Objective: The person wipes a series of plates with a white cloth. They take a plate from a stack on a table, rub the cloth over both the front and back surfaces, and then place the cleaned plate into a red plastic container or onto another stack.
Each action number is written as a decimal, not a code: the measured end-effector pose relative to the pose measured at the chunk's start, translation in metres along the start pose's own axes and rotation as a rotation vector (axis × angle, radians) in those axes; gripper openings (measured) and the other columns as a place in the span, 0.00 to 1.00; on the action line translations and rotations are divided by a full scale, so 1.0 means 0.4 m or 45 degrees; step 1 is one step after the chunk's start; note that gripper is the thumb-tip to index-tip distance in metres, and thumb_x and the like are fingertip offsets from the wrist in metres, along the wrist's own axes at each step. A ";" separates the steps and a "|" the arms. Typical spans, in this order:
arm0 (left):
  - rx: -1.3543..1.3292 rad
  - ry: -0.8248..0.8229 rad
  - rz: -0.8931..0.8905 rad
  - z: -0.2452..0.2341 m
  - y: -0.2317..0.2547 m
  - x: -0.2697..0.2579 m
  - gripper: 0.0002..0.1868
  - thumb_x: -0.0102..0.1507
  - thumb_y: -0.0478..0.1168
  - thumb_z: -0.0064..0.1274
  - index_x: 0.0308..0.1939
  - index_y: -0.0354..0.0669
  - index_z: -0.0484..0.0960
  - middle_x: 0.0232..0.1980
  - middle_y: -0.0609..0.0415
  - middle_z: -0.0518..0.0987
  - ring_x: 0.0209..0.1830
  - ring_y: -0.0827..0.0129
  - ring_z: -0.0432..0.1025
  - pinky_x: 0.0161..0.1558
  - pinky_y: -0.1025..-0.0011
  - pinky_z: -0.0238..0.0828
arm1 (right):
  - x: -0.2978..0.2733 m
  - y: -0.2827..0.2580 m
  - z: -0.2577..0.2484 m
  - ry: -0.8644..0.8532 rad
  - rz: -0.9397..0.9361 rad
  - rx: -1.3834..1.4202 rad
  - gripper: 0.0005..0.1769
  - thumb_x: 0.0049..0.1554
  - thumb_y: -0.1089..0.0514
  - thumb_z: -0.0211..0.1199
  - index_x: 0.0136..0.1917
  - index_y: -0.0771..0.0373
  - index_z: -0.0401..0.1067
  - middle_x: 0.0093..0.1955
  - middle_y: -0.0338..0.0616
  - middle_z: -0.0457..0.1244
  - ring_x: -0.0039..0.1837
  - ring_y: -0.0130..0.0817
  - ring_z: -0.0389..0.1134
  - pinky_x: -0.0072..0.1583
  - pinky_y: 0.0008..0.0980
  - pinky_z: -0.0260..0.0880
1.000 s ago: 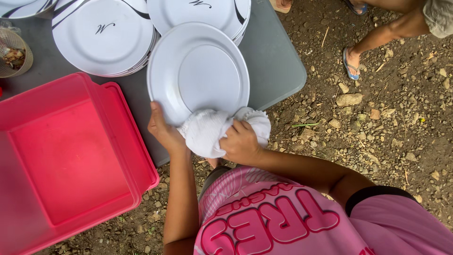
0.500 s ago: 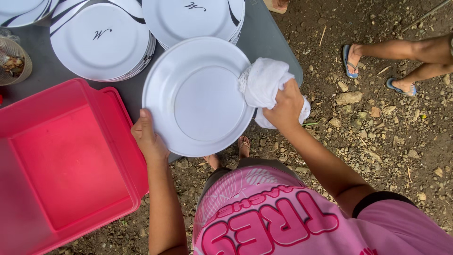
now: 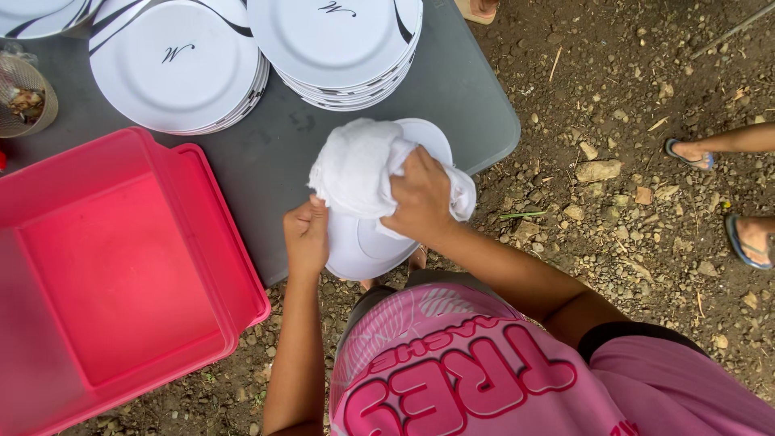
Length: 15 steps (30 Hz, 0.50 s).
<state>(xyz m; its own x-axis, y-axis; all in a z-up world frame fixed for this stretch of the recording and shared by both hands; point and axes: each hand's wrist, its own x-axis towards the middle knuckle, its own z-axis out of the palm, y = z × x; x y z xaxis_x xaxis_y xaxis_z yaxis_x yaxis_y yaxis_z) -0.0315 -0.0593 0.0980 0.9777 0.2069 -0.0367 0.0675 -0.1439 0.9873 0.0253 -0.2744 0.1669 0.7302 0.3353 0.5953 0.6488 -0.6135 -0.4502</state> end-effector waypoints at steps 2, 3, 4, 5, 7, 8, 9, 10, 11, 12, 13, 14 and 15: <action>-0.024 0.076 -0.049 -0.024 0.003 -0.019 0.34 0.73 0.62 0.43 0.21 0.43 0.62 0.22 0.69 0.59 0.24 0.83 0.50 0.25 0.73 0.43 | 0.015 0.038 -0.002 0.102 0.119 -0.037 0.18 0.39 0.59 0.72 0.45 0.65 0.77 0.55 0.53 0.60 0.56 0.53 0.65 0.51 0.46 0.68; -0.071 0.112 -0.059 -0.034 0.006 -0.019 0.34 0.73 0.63 0.42 0.21 0.44 0.62 0.21 0.69 0.60 0.23 0.83 0.50 0.25 0.73 0.42 | 0.026 0.063 -0.006 0.158 0.174 -0.060 0.19 0.40 0.60 0.71 0.47 0.65 0.77 0.57 0.53 0.61 0.58 0.53 0.65 0.52 0.44 0.69; -0.119 0.148 -0.069 -0.040 0.008 -0.018 0.34 0.73 0.63 0.42 0.20 0.44 0.62 0.21 0.69 0.60 0.22 0.83 0.50 0.24 0.73 0.42 | 0.036 0.084 -0.011 0.163 0.232 -0.097 0.18 0.42 0.61 0.72 0.47 0.65 0.77 0.56 0.52 0.60 0.58 0.52 0.65 0.52 0.45 0.68; -0.107 0.163 -0.079 -0.040 0.009 -0.018 0.34 0.73 0.63 0.41 0.21 0.45 0.61 0.21 0.69 0.60 0.22 0.84 0.51 0.24 0.73 0.42 | 0.041 0.101 -0.016 0.167 0.292 -0.132 0.17 0.43 0.62 0.72 0.47 0.65 0.78 0.56 0.52 0.60 0.58 0.52 0.65 0.51 0.45 0.67; -0.084 0.190 -0.100 -0.033 0.009 -0.011 0.34 0.73 0.64 0.38 0.21 0.46 0.61 0.21 0.70 0.60 0.22 0.84 0.51 0.24 0.73 0.43 | 0.032 0.099 -0.013 0.168 0.318 -0.185 0.16 0.44 0.62 0.73 0.47 0.65 0.78 0.54 0.52 0.60 0.57 0.52 0.64 0.51 0.46 0.66; -0.074 0.186 -0.100 -0.027 0.010 -0.009 0.34 0.73 0.64 0.37 0.21 0.45 0.62 0.20 0.69 0.60 0.22 0.84 0.52 0.24 0.74 0.44 | 0.016 0.077 -0.005 0.165 0.285 -0.202 0.16 0.43 0.62 0.73 0.47 0.65 0.79 0.54 0.52 0.60 0.56 0.52 0.64 0.50 0.46 0.66; -0.064 0.179 -0.098 -0.017 0.012 -0.004 0.34 0.73 0.64 0.37 0.21 0.45 0.62 0.20 0.69 0.61 0.21 0.84 0.53 0.23 0.74 0.46 | 0.001 0.053 0.003 0.166 0.253 -0.221 0.16 0.43 0.61 0.73 0.47 0.64 0.79 0.53 0.53 0.59 0.55 0.52 0.64 0.50 0.46 0.65; -0.054 0.171 -0.096 -0.004 0.014 0.000 0.34 0.73 0.65 0.36 0.21 0.44 0.63 0.20 0.69 0.62 0.21 0.84 0.54 0.23 0.74 0.47 | -0.013 0.026 0.010 0.067 0.204 -0.193 0.17 0.37 0.59 0.73 0.41 0.65 0.77 0.50 0.54 0.59 0.53 0.53 0.63 0.48 0.47 0.64; -0.089 0.136 -0.048 0.010 0.017 0.003 0.34 0.73 0.65 0.37 0.23 0.43 0.67 0.22 0.69 0.65 0.23 0.85 0.56 0.25 0.75 0.50 | -0.028 -0.003 0.015 -0.032 0.159 -0.163 0.18 0.31 0.57 0.73 0.34 0.67 0.74 0.47 0.55 0.58 0.50 0.53 0.63 0.46 0.48 0.64; -0.124 0.100 0.000 0.024 0.019 0.005 0.34 0.73 0.65 0.37 0.25 0.42 0.71 0.23 0.69 0.68 0.25 0.85 0.58 0.26 0.75 0.54 | -0.038 -0.028 0.018 -0.065 0.112 -0.149 0.18 0.30 0.56 0.74 0.33 0.66 0.73 0.47 0.55 0.58 0.50 0.54 0.63 0.46 0.48 0.64; -0.159 0.063 0.050 0.032 0.022 0.008 0.34 0.73 0.65 0.38 0.27 0.40 0.75 0.25 0.69 0.72 0.27 0.85 0.60 0.28 0.75 0.57 | -0.044 -0.049 0.021 -0.096 0.064 -0.136 0.18 0.30 0.55 0.74 0.32 0.65 0.73 0.46 0.54 0.58 0.50 0.54 0.63 0.47 0.49 0.64; -0.118 0.062 0.035 0.030 0.026 0.004 0.34 0.73 0.64 0.39 0.26 0.40 0.72 0.24 0.69 0.69 0.26 0.85 0.58 0.27 0.75 0.54 | -0.044 -0.061 0.019 -0.127 0.016 -0.122 0.18 0.29 0.54 0.74 0.30 0.64 0.72 0.46 0.54 0.58 0.51 0.54 0.63 0.47 0.50 0.65; -0.078 0.064 0.020 0.022 0.031 -0.006 0.34 0.73 0.64 0.40 0.25 0.39 0.70 0.24 0.69 0.66 0.26 0.84 0.56 0.27 0.75 0.51 | -0.033 -0.054 0.015 -0.080 0.044 -0.090 0.17 0.32 0.55 0.75 0.33 0.64 0.73 0.48 0.54 0.58 0.52 0.54 0.63 0.48 0.49 0.65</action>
<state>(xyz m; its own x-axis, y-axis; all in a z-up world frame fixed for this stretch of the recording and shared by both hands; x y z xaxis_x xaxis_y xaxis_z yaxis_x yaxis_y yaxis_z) -0.0311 -0.0700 0.1091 0.9673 0.2533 -0.0152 0.0388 -0.0885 0.9953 0.0029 -0.2613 0.1649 0.7653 0.3562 0.5361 0.6079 -0.6737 -0.4202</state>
